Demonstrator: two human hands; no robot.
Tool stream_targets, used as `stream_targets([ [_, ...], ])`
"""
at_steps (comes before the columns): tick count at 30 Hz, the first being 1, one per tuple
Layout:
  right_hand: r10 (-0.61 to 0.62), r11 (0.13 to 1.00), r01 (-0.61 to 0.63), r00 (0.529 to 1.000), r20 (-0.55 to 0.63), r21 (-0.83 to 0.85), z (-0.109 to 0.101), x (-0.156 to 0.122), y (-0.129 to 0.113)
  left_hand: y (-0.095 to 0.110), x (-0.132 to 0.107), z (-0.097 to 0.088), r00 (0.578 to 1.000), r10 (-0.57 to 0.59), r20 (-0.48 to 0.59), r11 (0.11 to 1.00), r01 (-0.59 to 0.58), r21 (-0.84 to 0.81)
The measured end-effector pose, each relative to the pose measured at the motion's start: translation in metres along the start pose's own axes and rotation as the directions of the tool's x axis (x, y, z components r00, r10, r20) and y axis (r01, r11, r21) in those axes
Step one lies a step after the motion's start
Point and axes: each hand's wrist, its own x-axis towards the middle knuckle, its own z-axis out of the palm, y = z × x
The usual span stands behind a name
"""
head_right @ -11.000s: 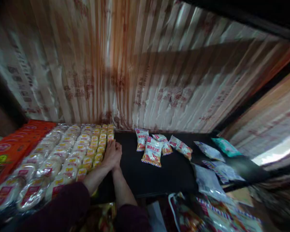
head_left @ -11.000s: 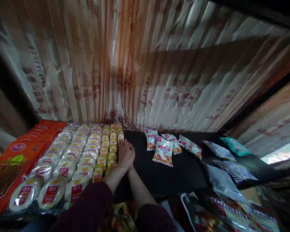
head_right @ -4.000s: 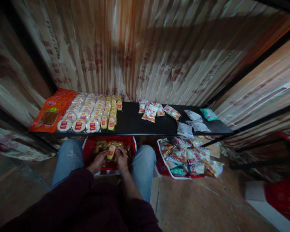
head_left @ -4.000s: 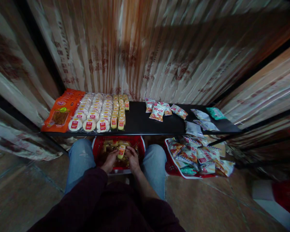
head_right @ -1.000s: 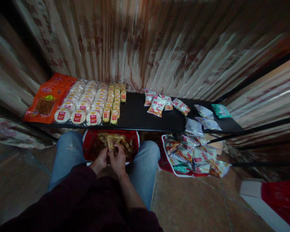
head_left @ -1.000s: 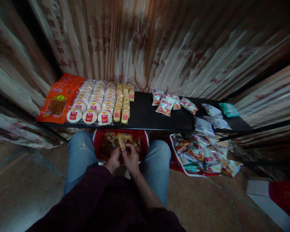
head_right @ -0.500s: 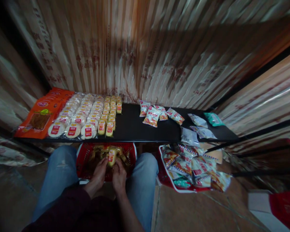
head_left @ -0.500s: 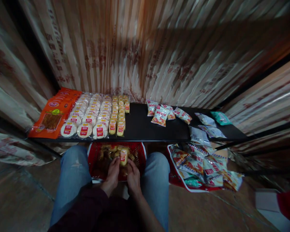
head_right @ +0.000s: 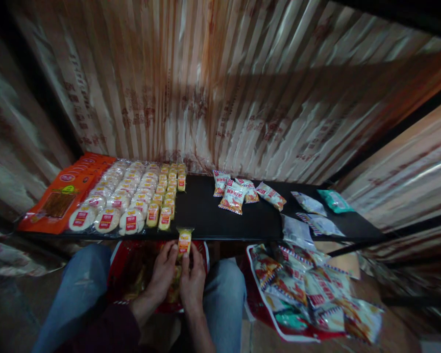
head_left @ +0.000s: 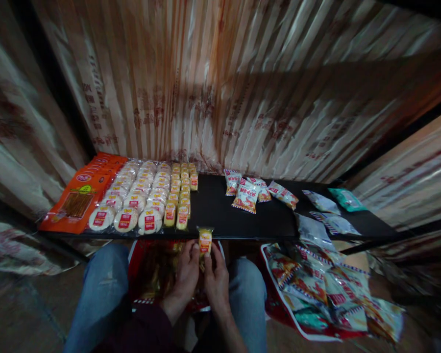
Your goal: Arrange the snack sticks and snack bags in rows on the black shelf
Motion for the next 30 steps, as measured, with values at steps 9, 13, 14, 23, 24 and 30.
stream_targets([
  [9,0.002,0.992,0.000,1.000,-0.011,0.127,0.013,0.076,-0.014,0.045,0.035,0.041,0.999,-0.028,-0.038,0.988,0.022,-0.155],
  [13,-0.002,0.996,0.003,1.000,-0.002,0.087,0.025,0.103,-0.003,0.052,0.054,0.052,0.998,-0.032,-0.050,0.991,0.025,-0.135],
  [14,0.005,0.997,-0.005,1.000,-0.006,0.082,0.028,0.108,0.000,0.054,0.057,0.054,0.998,-0.032,-0.052,0.991,0.025,-0.132],
  [23,-0.040,0.996,0.038,0.999,0.033,0.083,0.050,0.153,0.013,0.061,0.084,0.067,0.997,0.056,-0.045,0.996,-0.059,-0.072],
  [24,-0.039,0.996,0.036,0.999,0.031,0.082,0.052,0.158,0.013,0.060,0.086,0.067,0.996,0.075,-0.044,0.996,-0.078,-0.050],
  [30,-0.112,0.994,0.110,0.991,0.073,0.029,0.062,0.180,0.014,0.048,0.104,0.079,0.969,0.248,-0.006,0.928,-0.235,0.290],
])
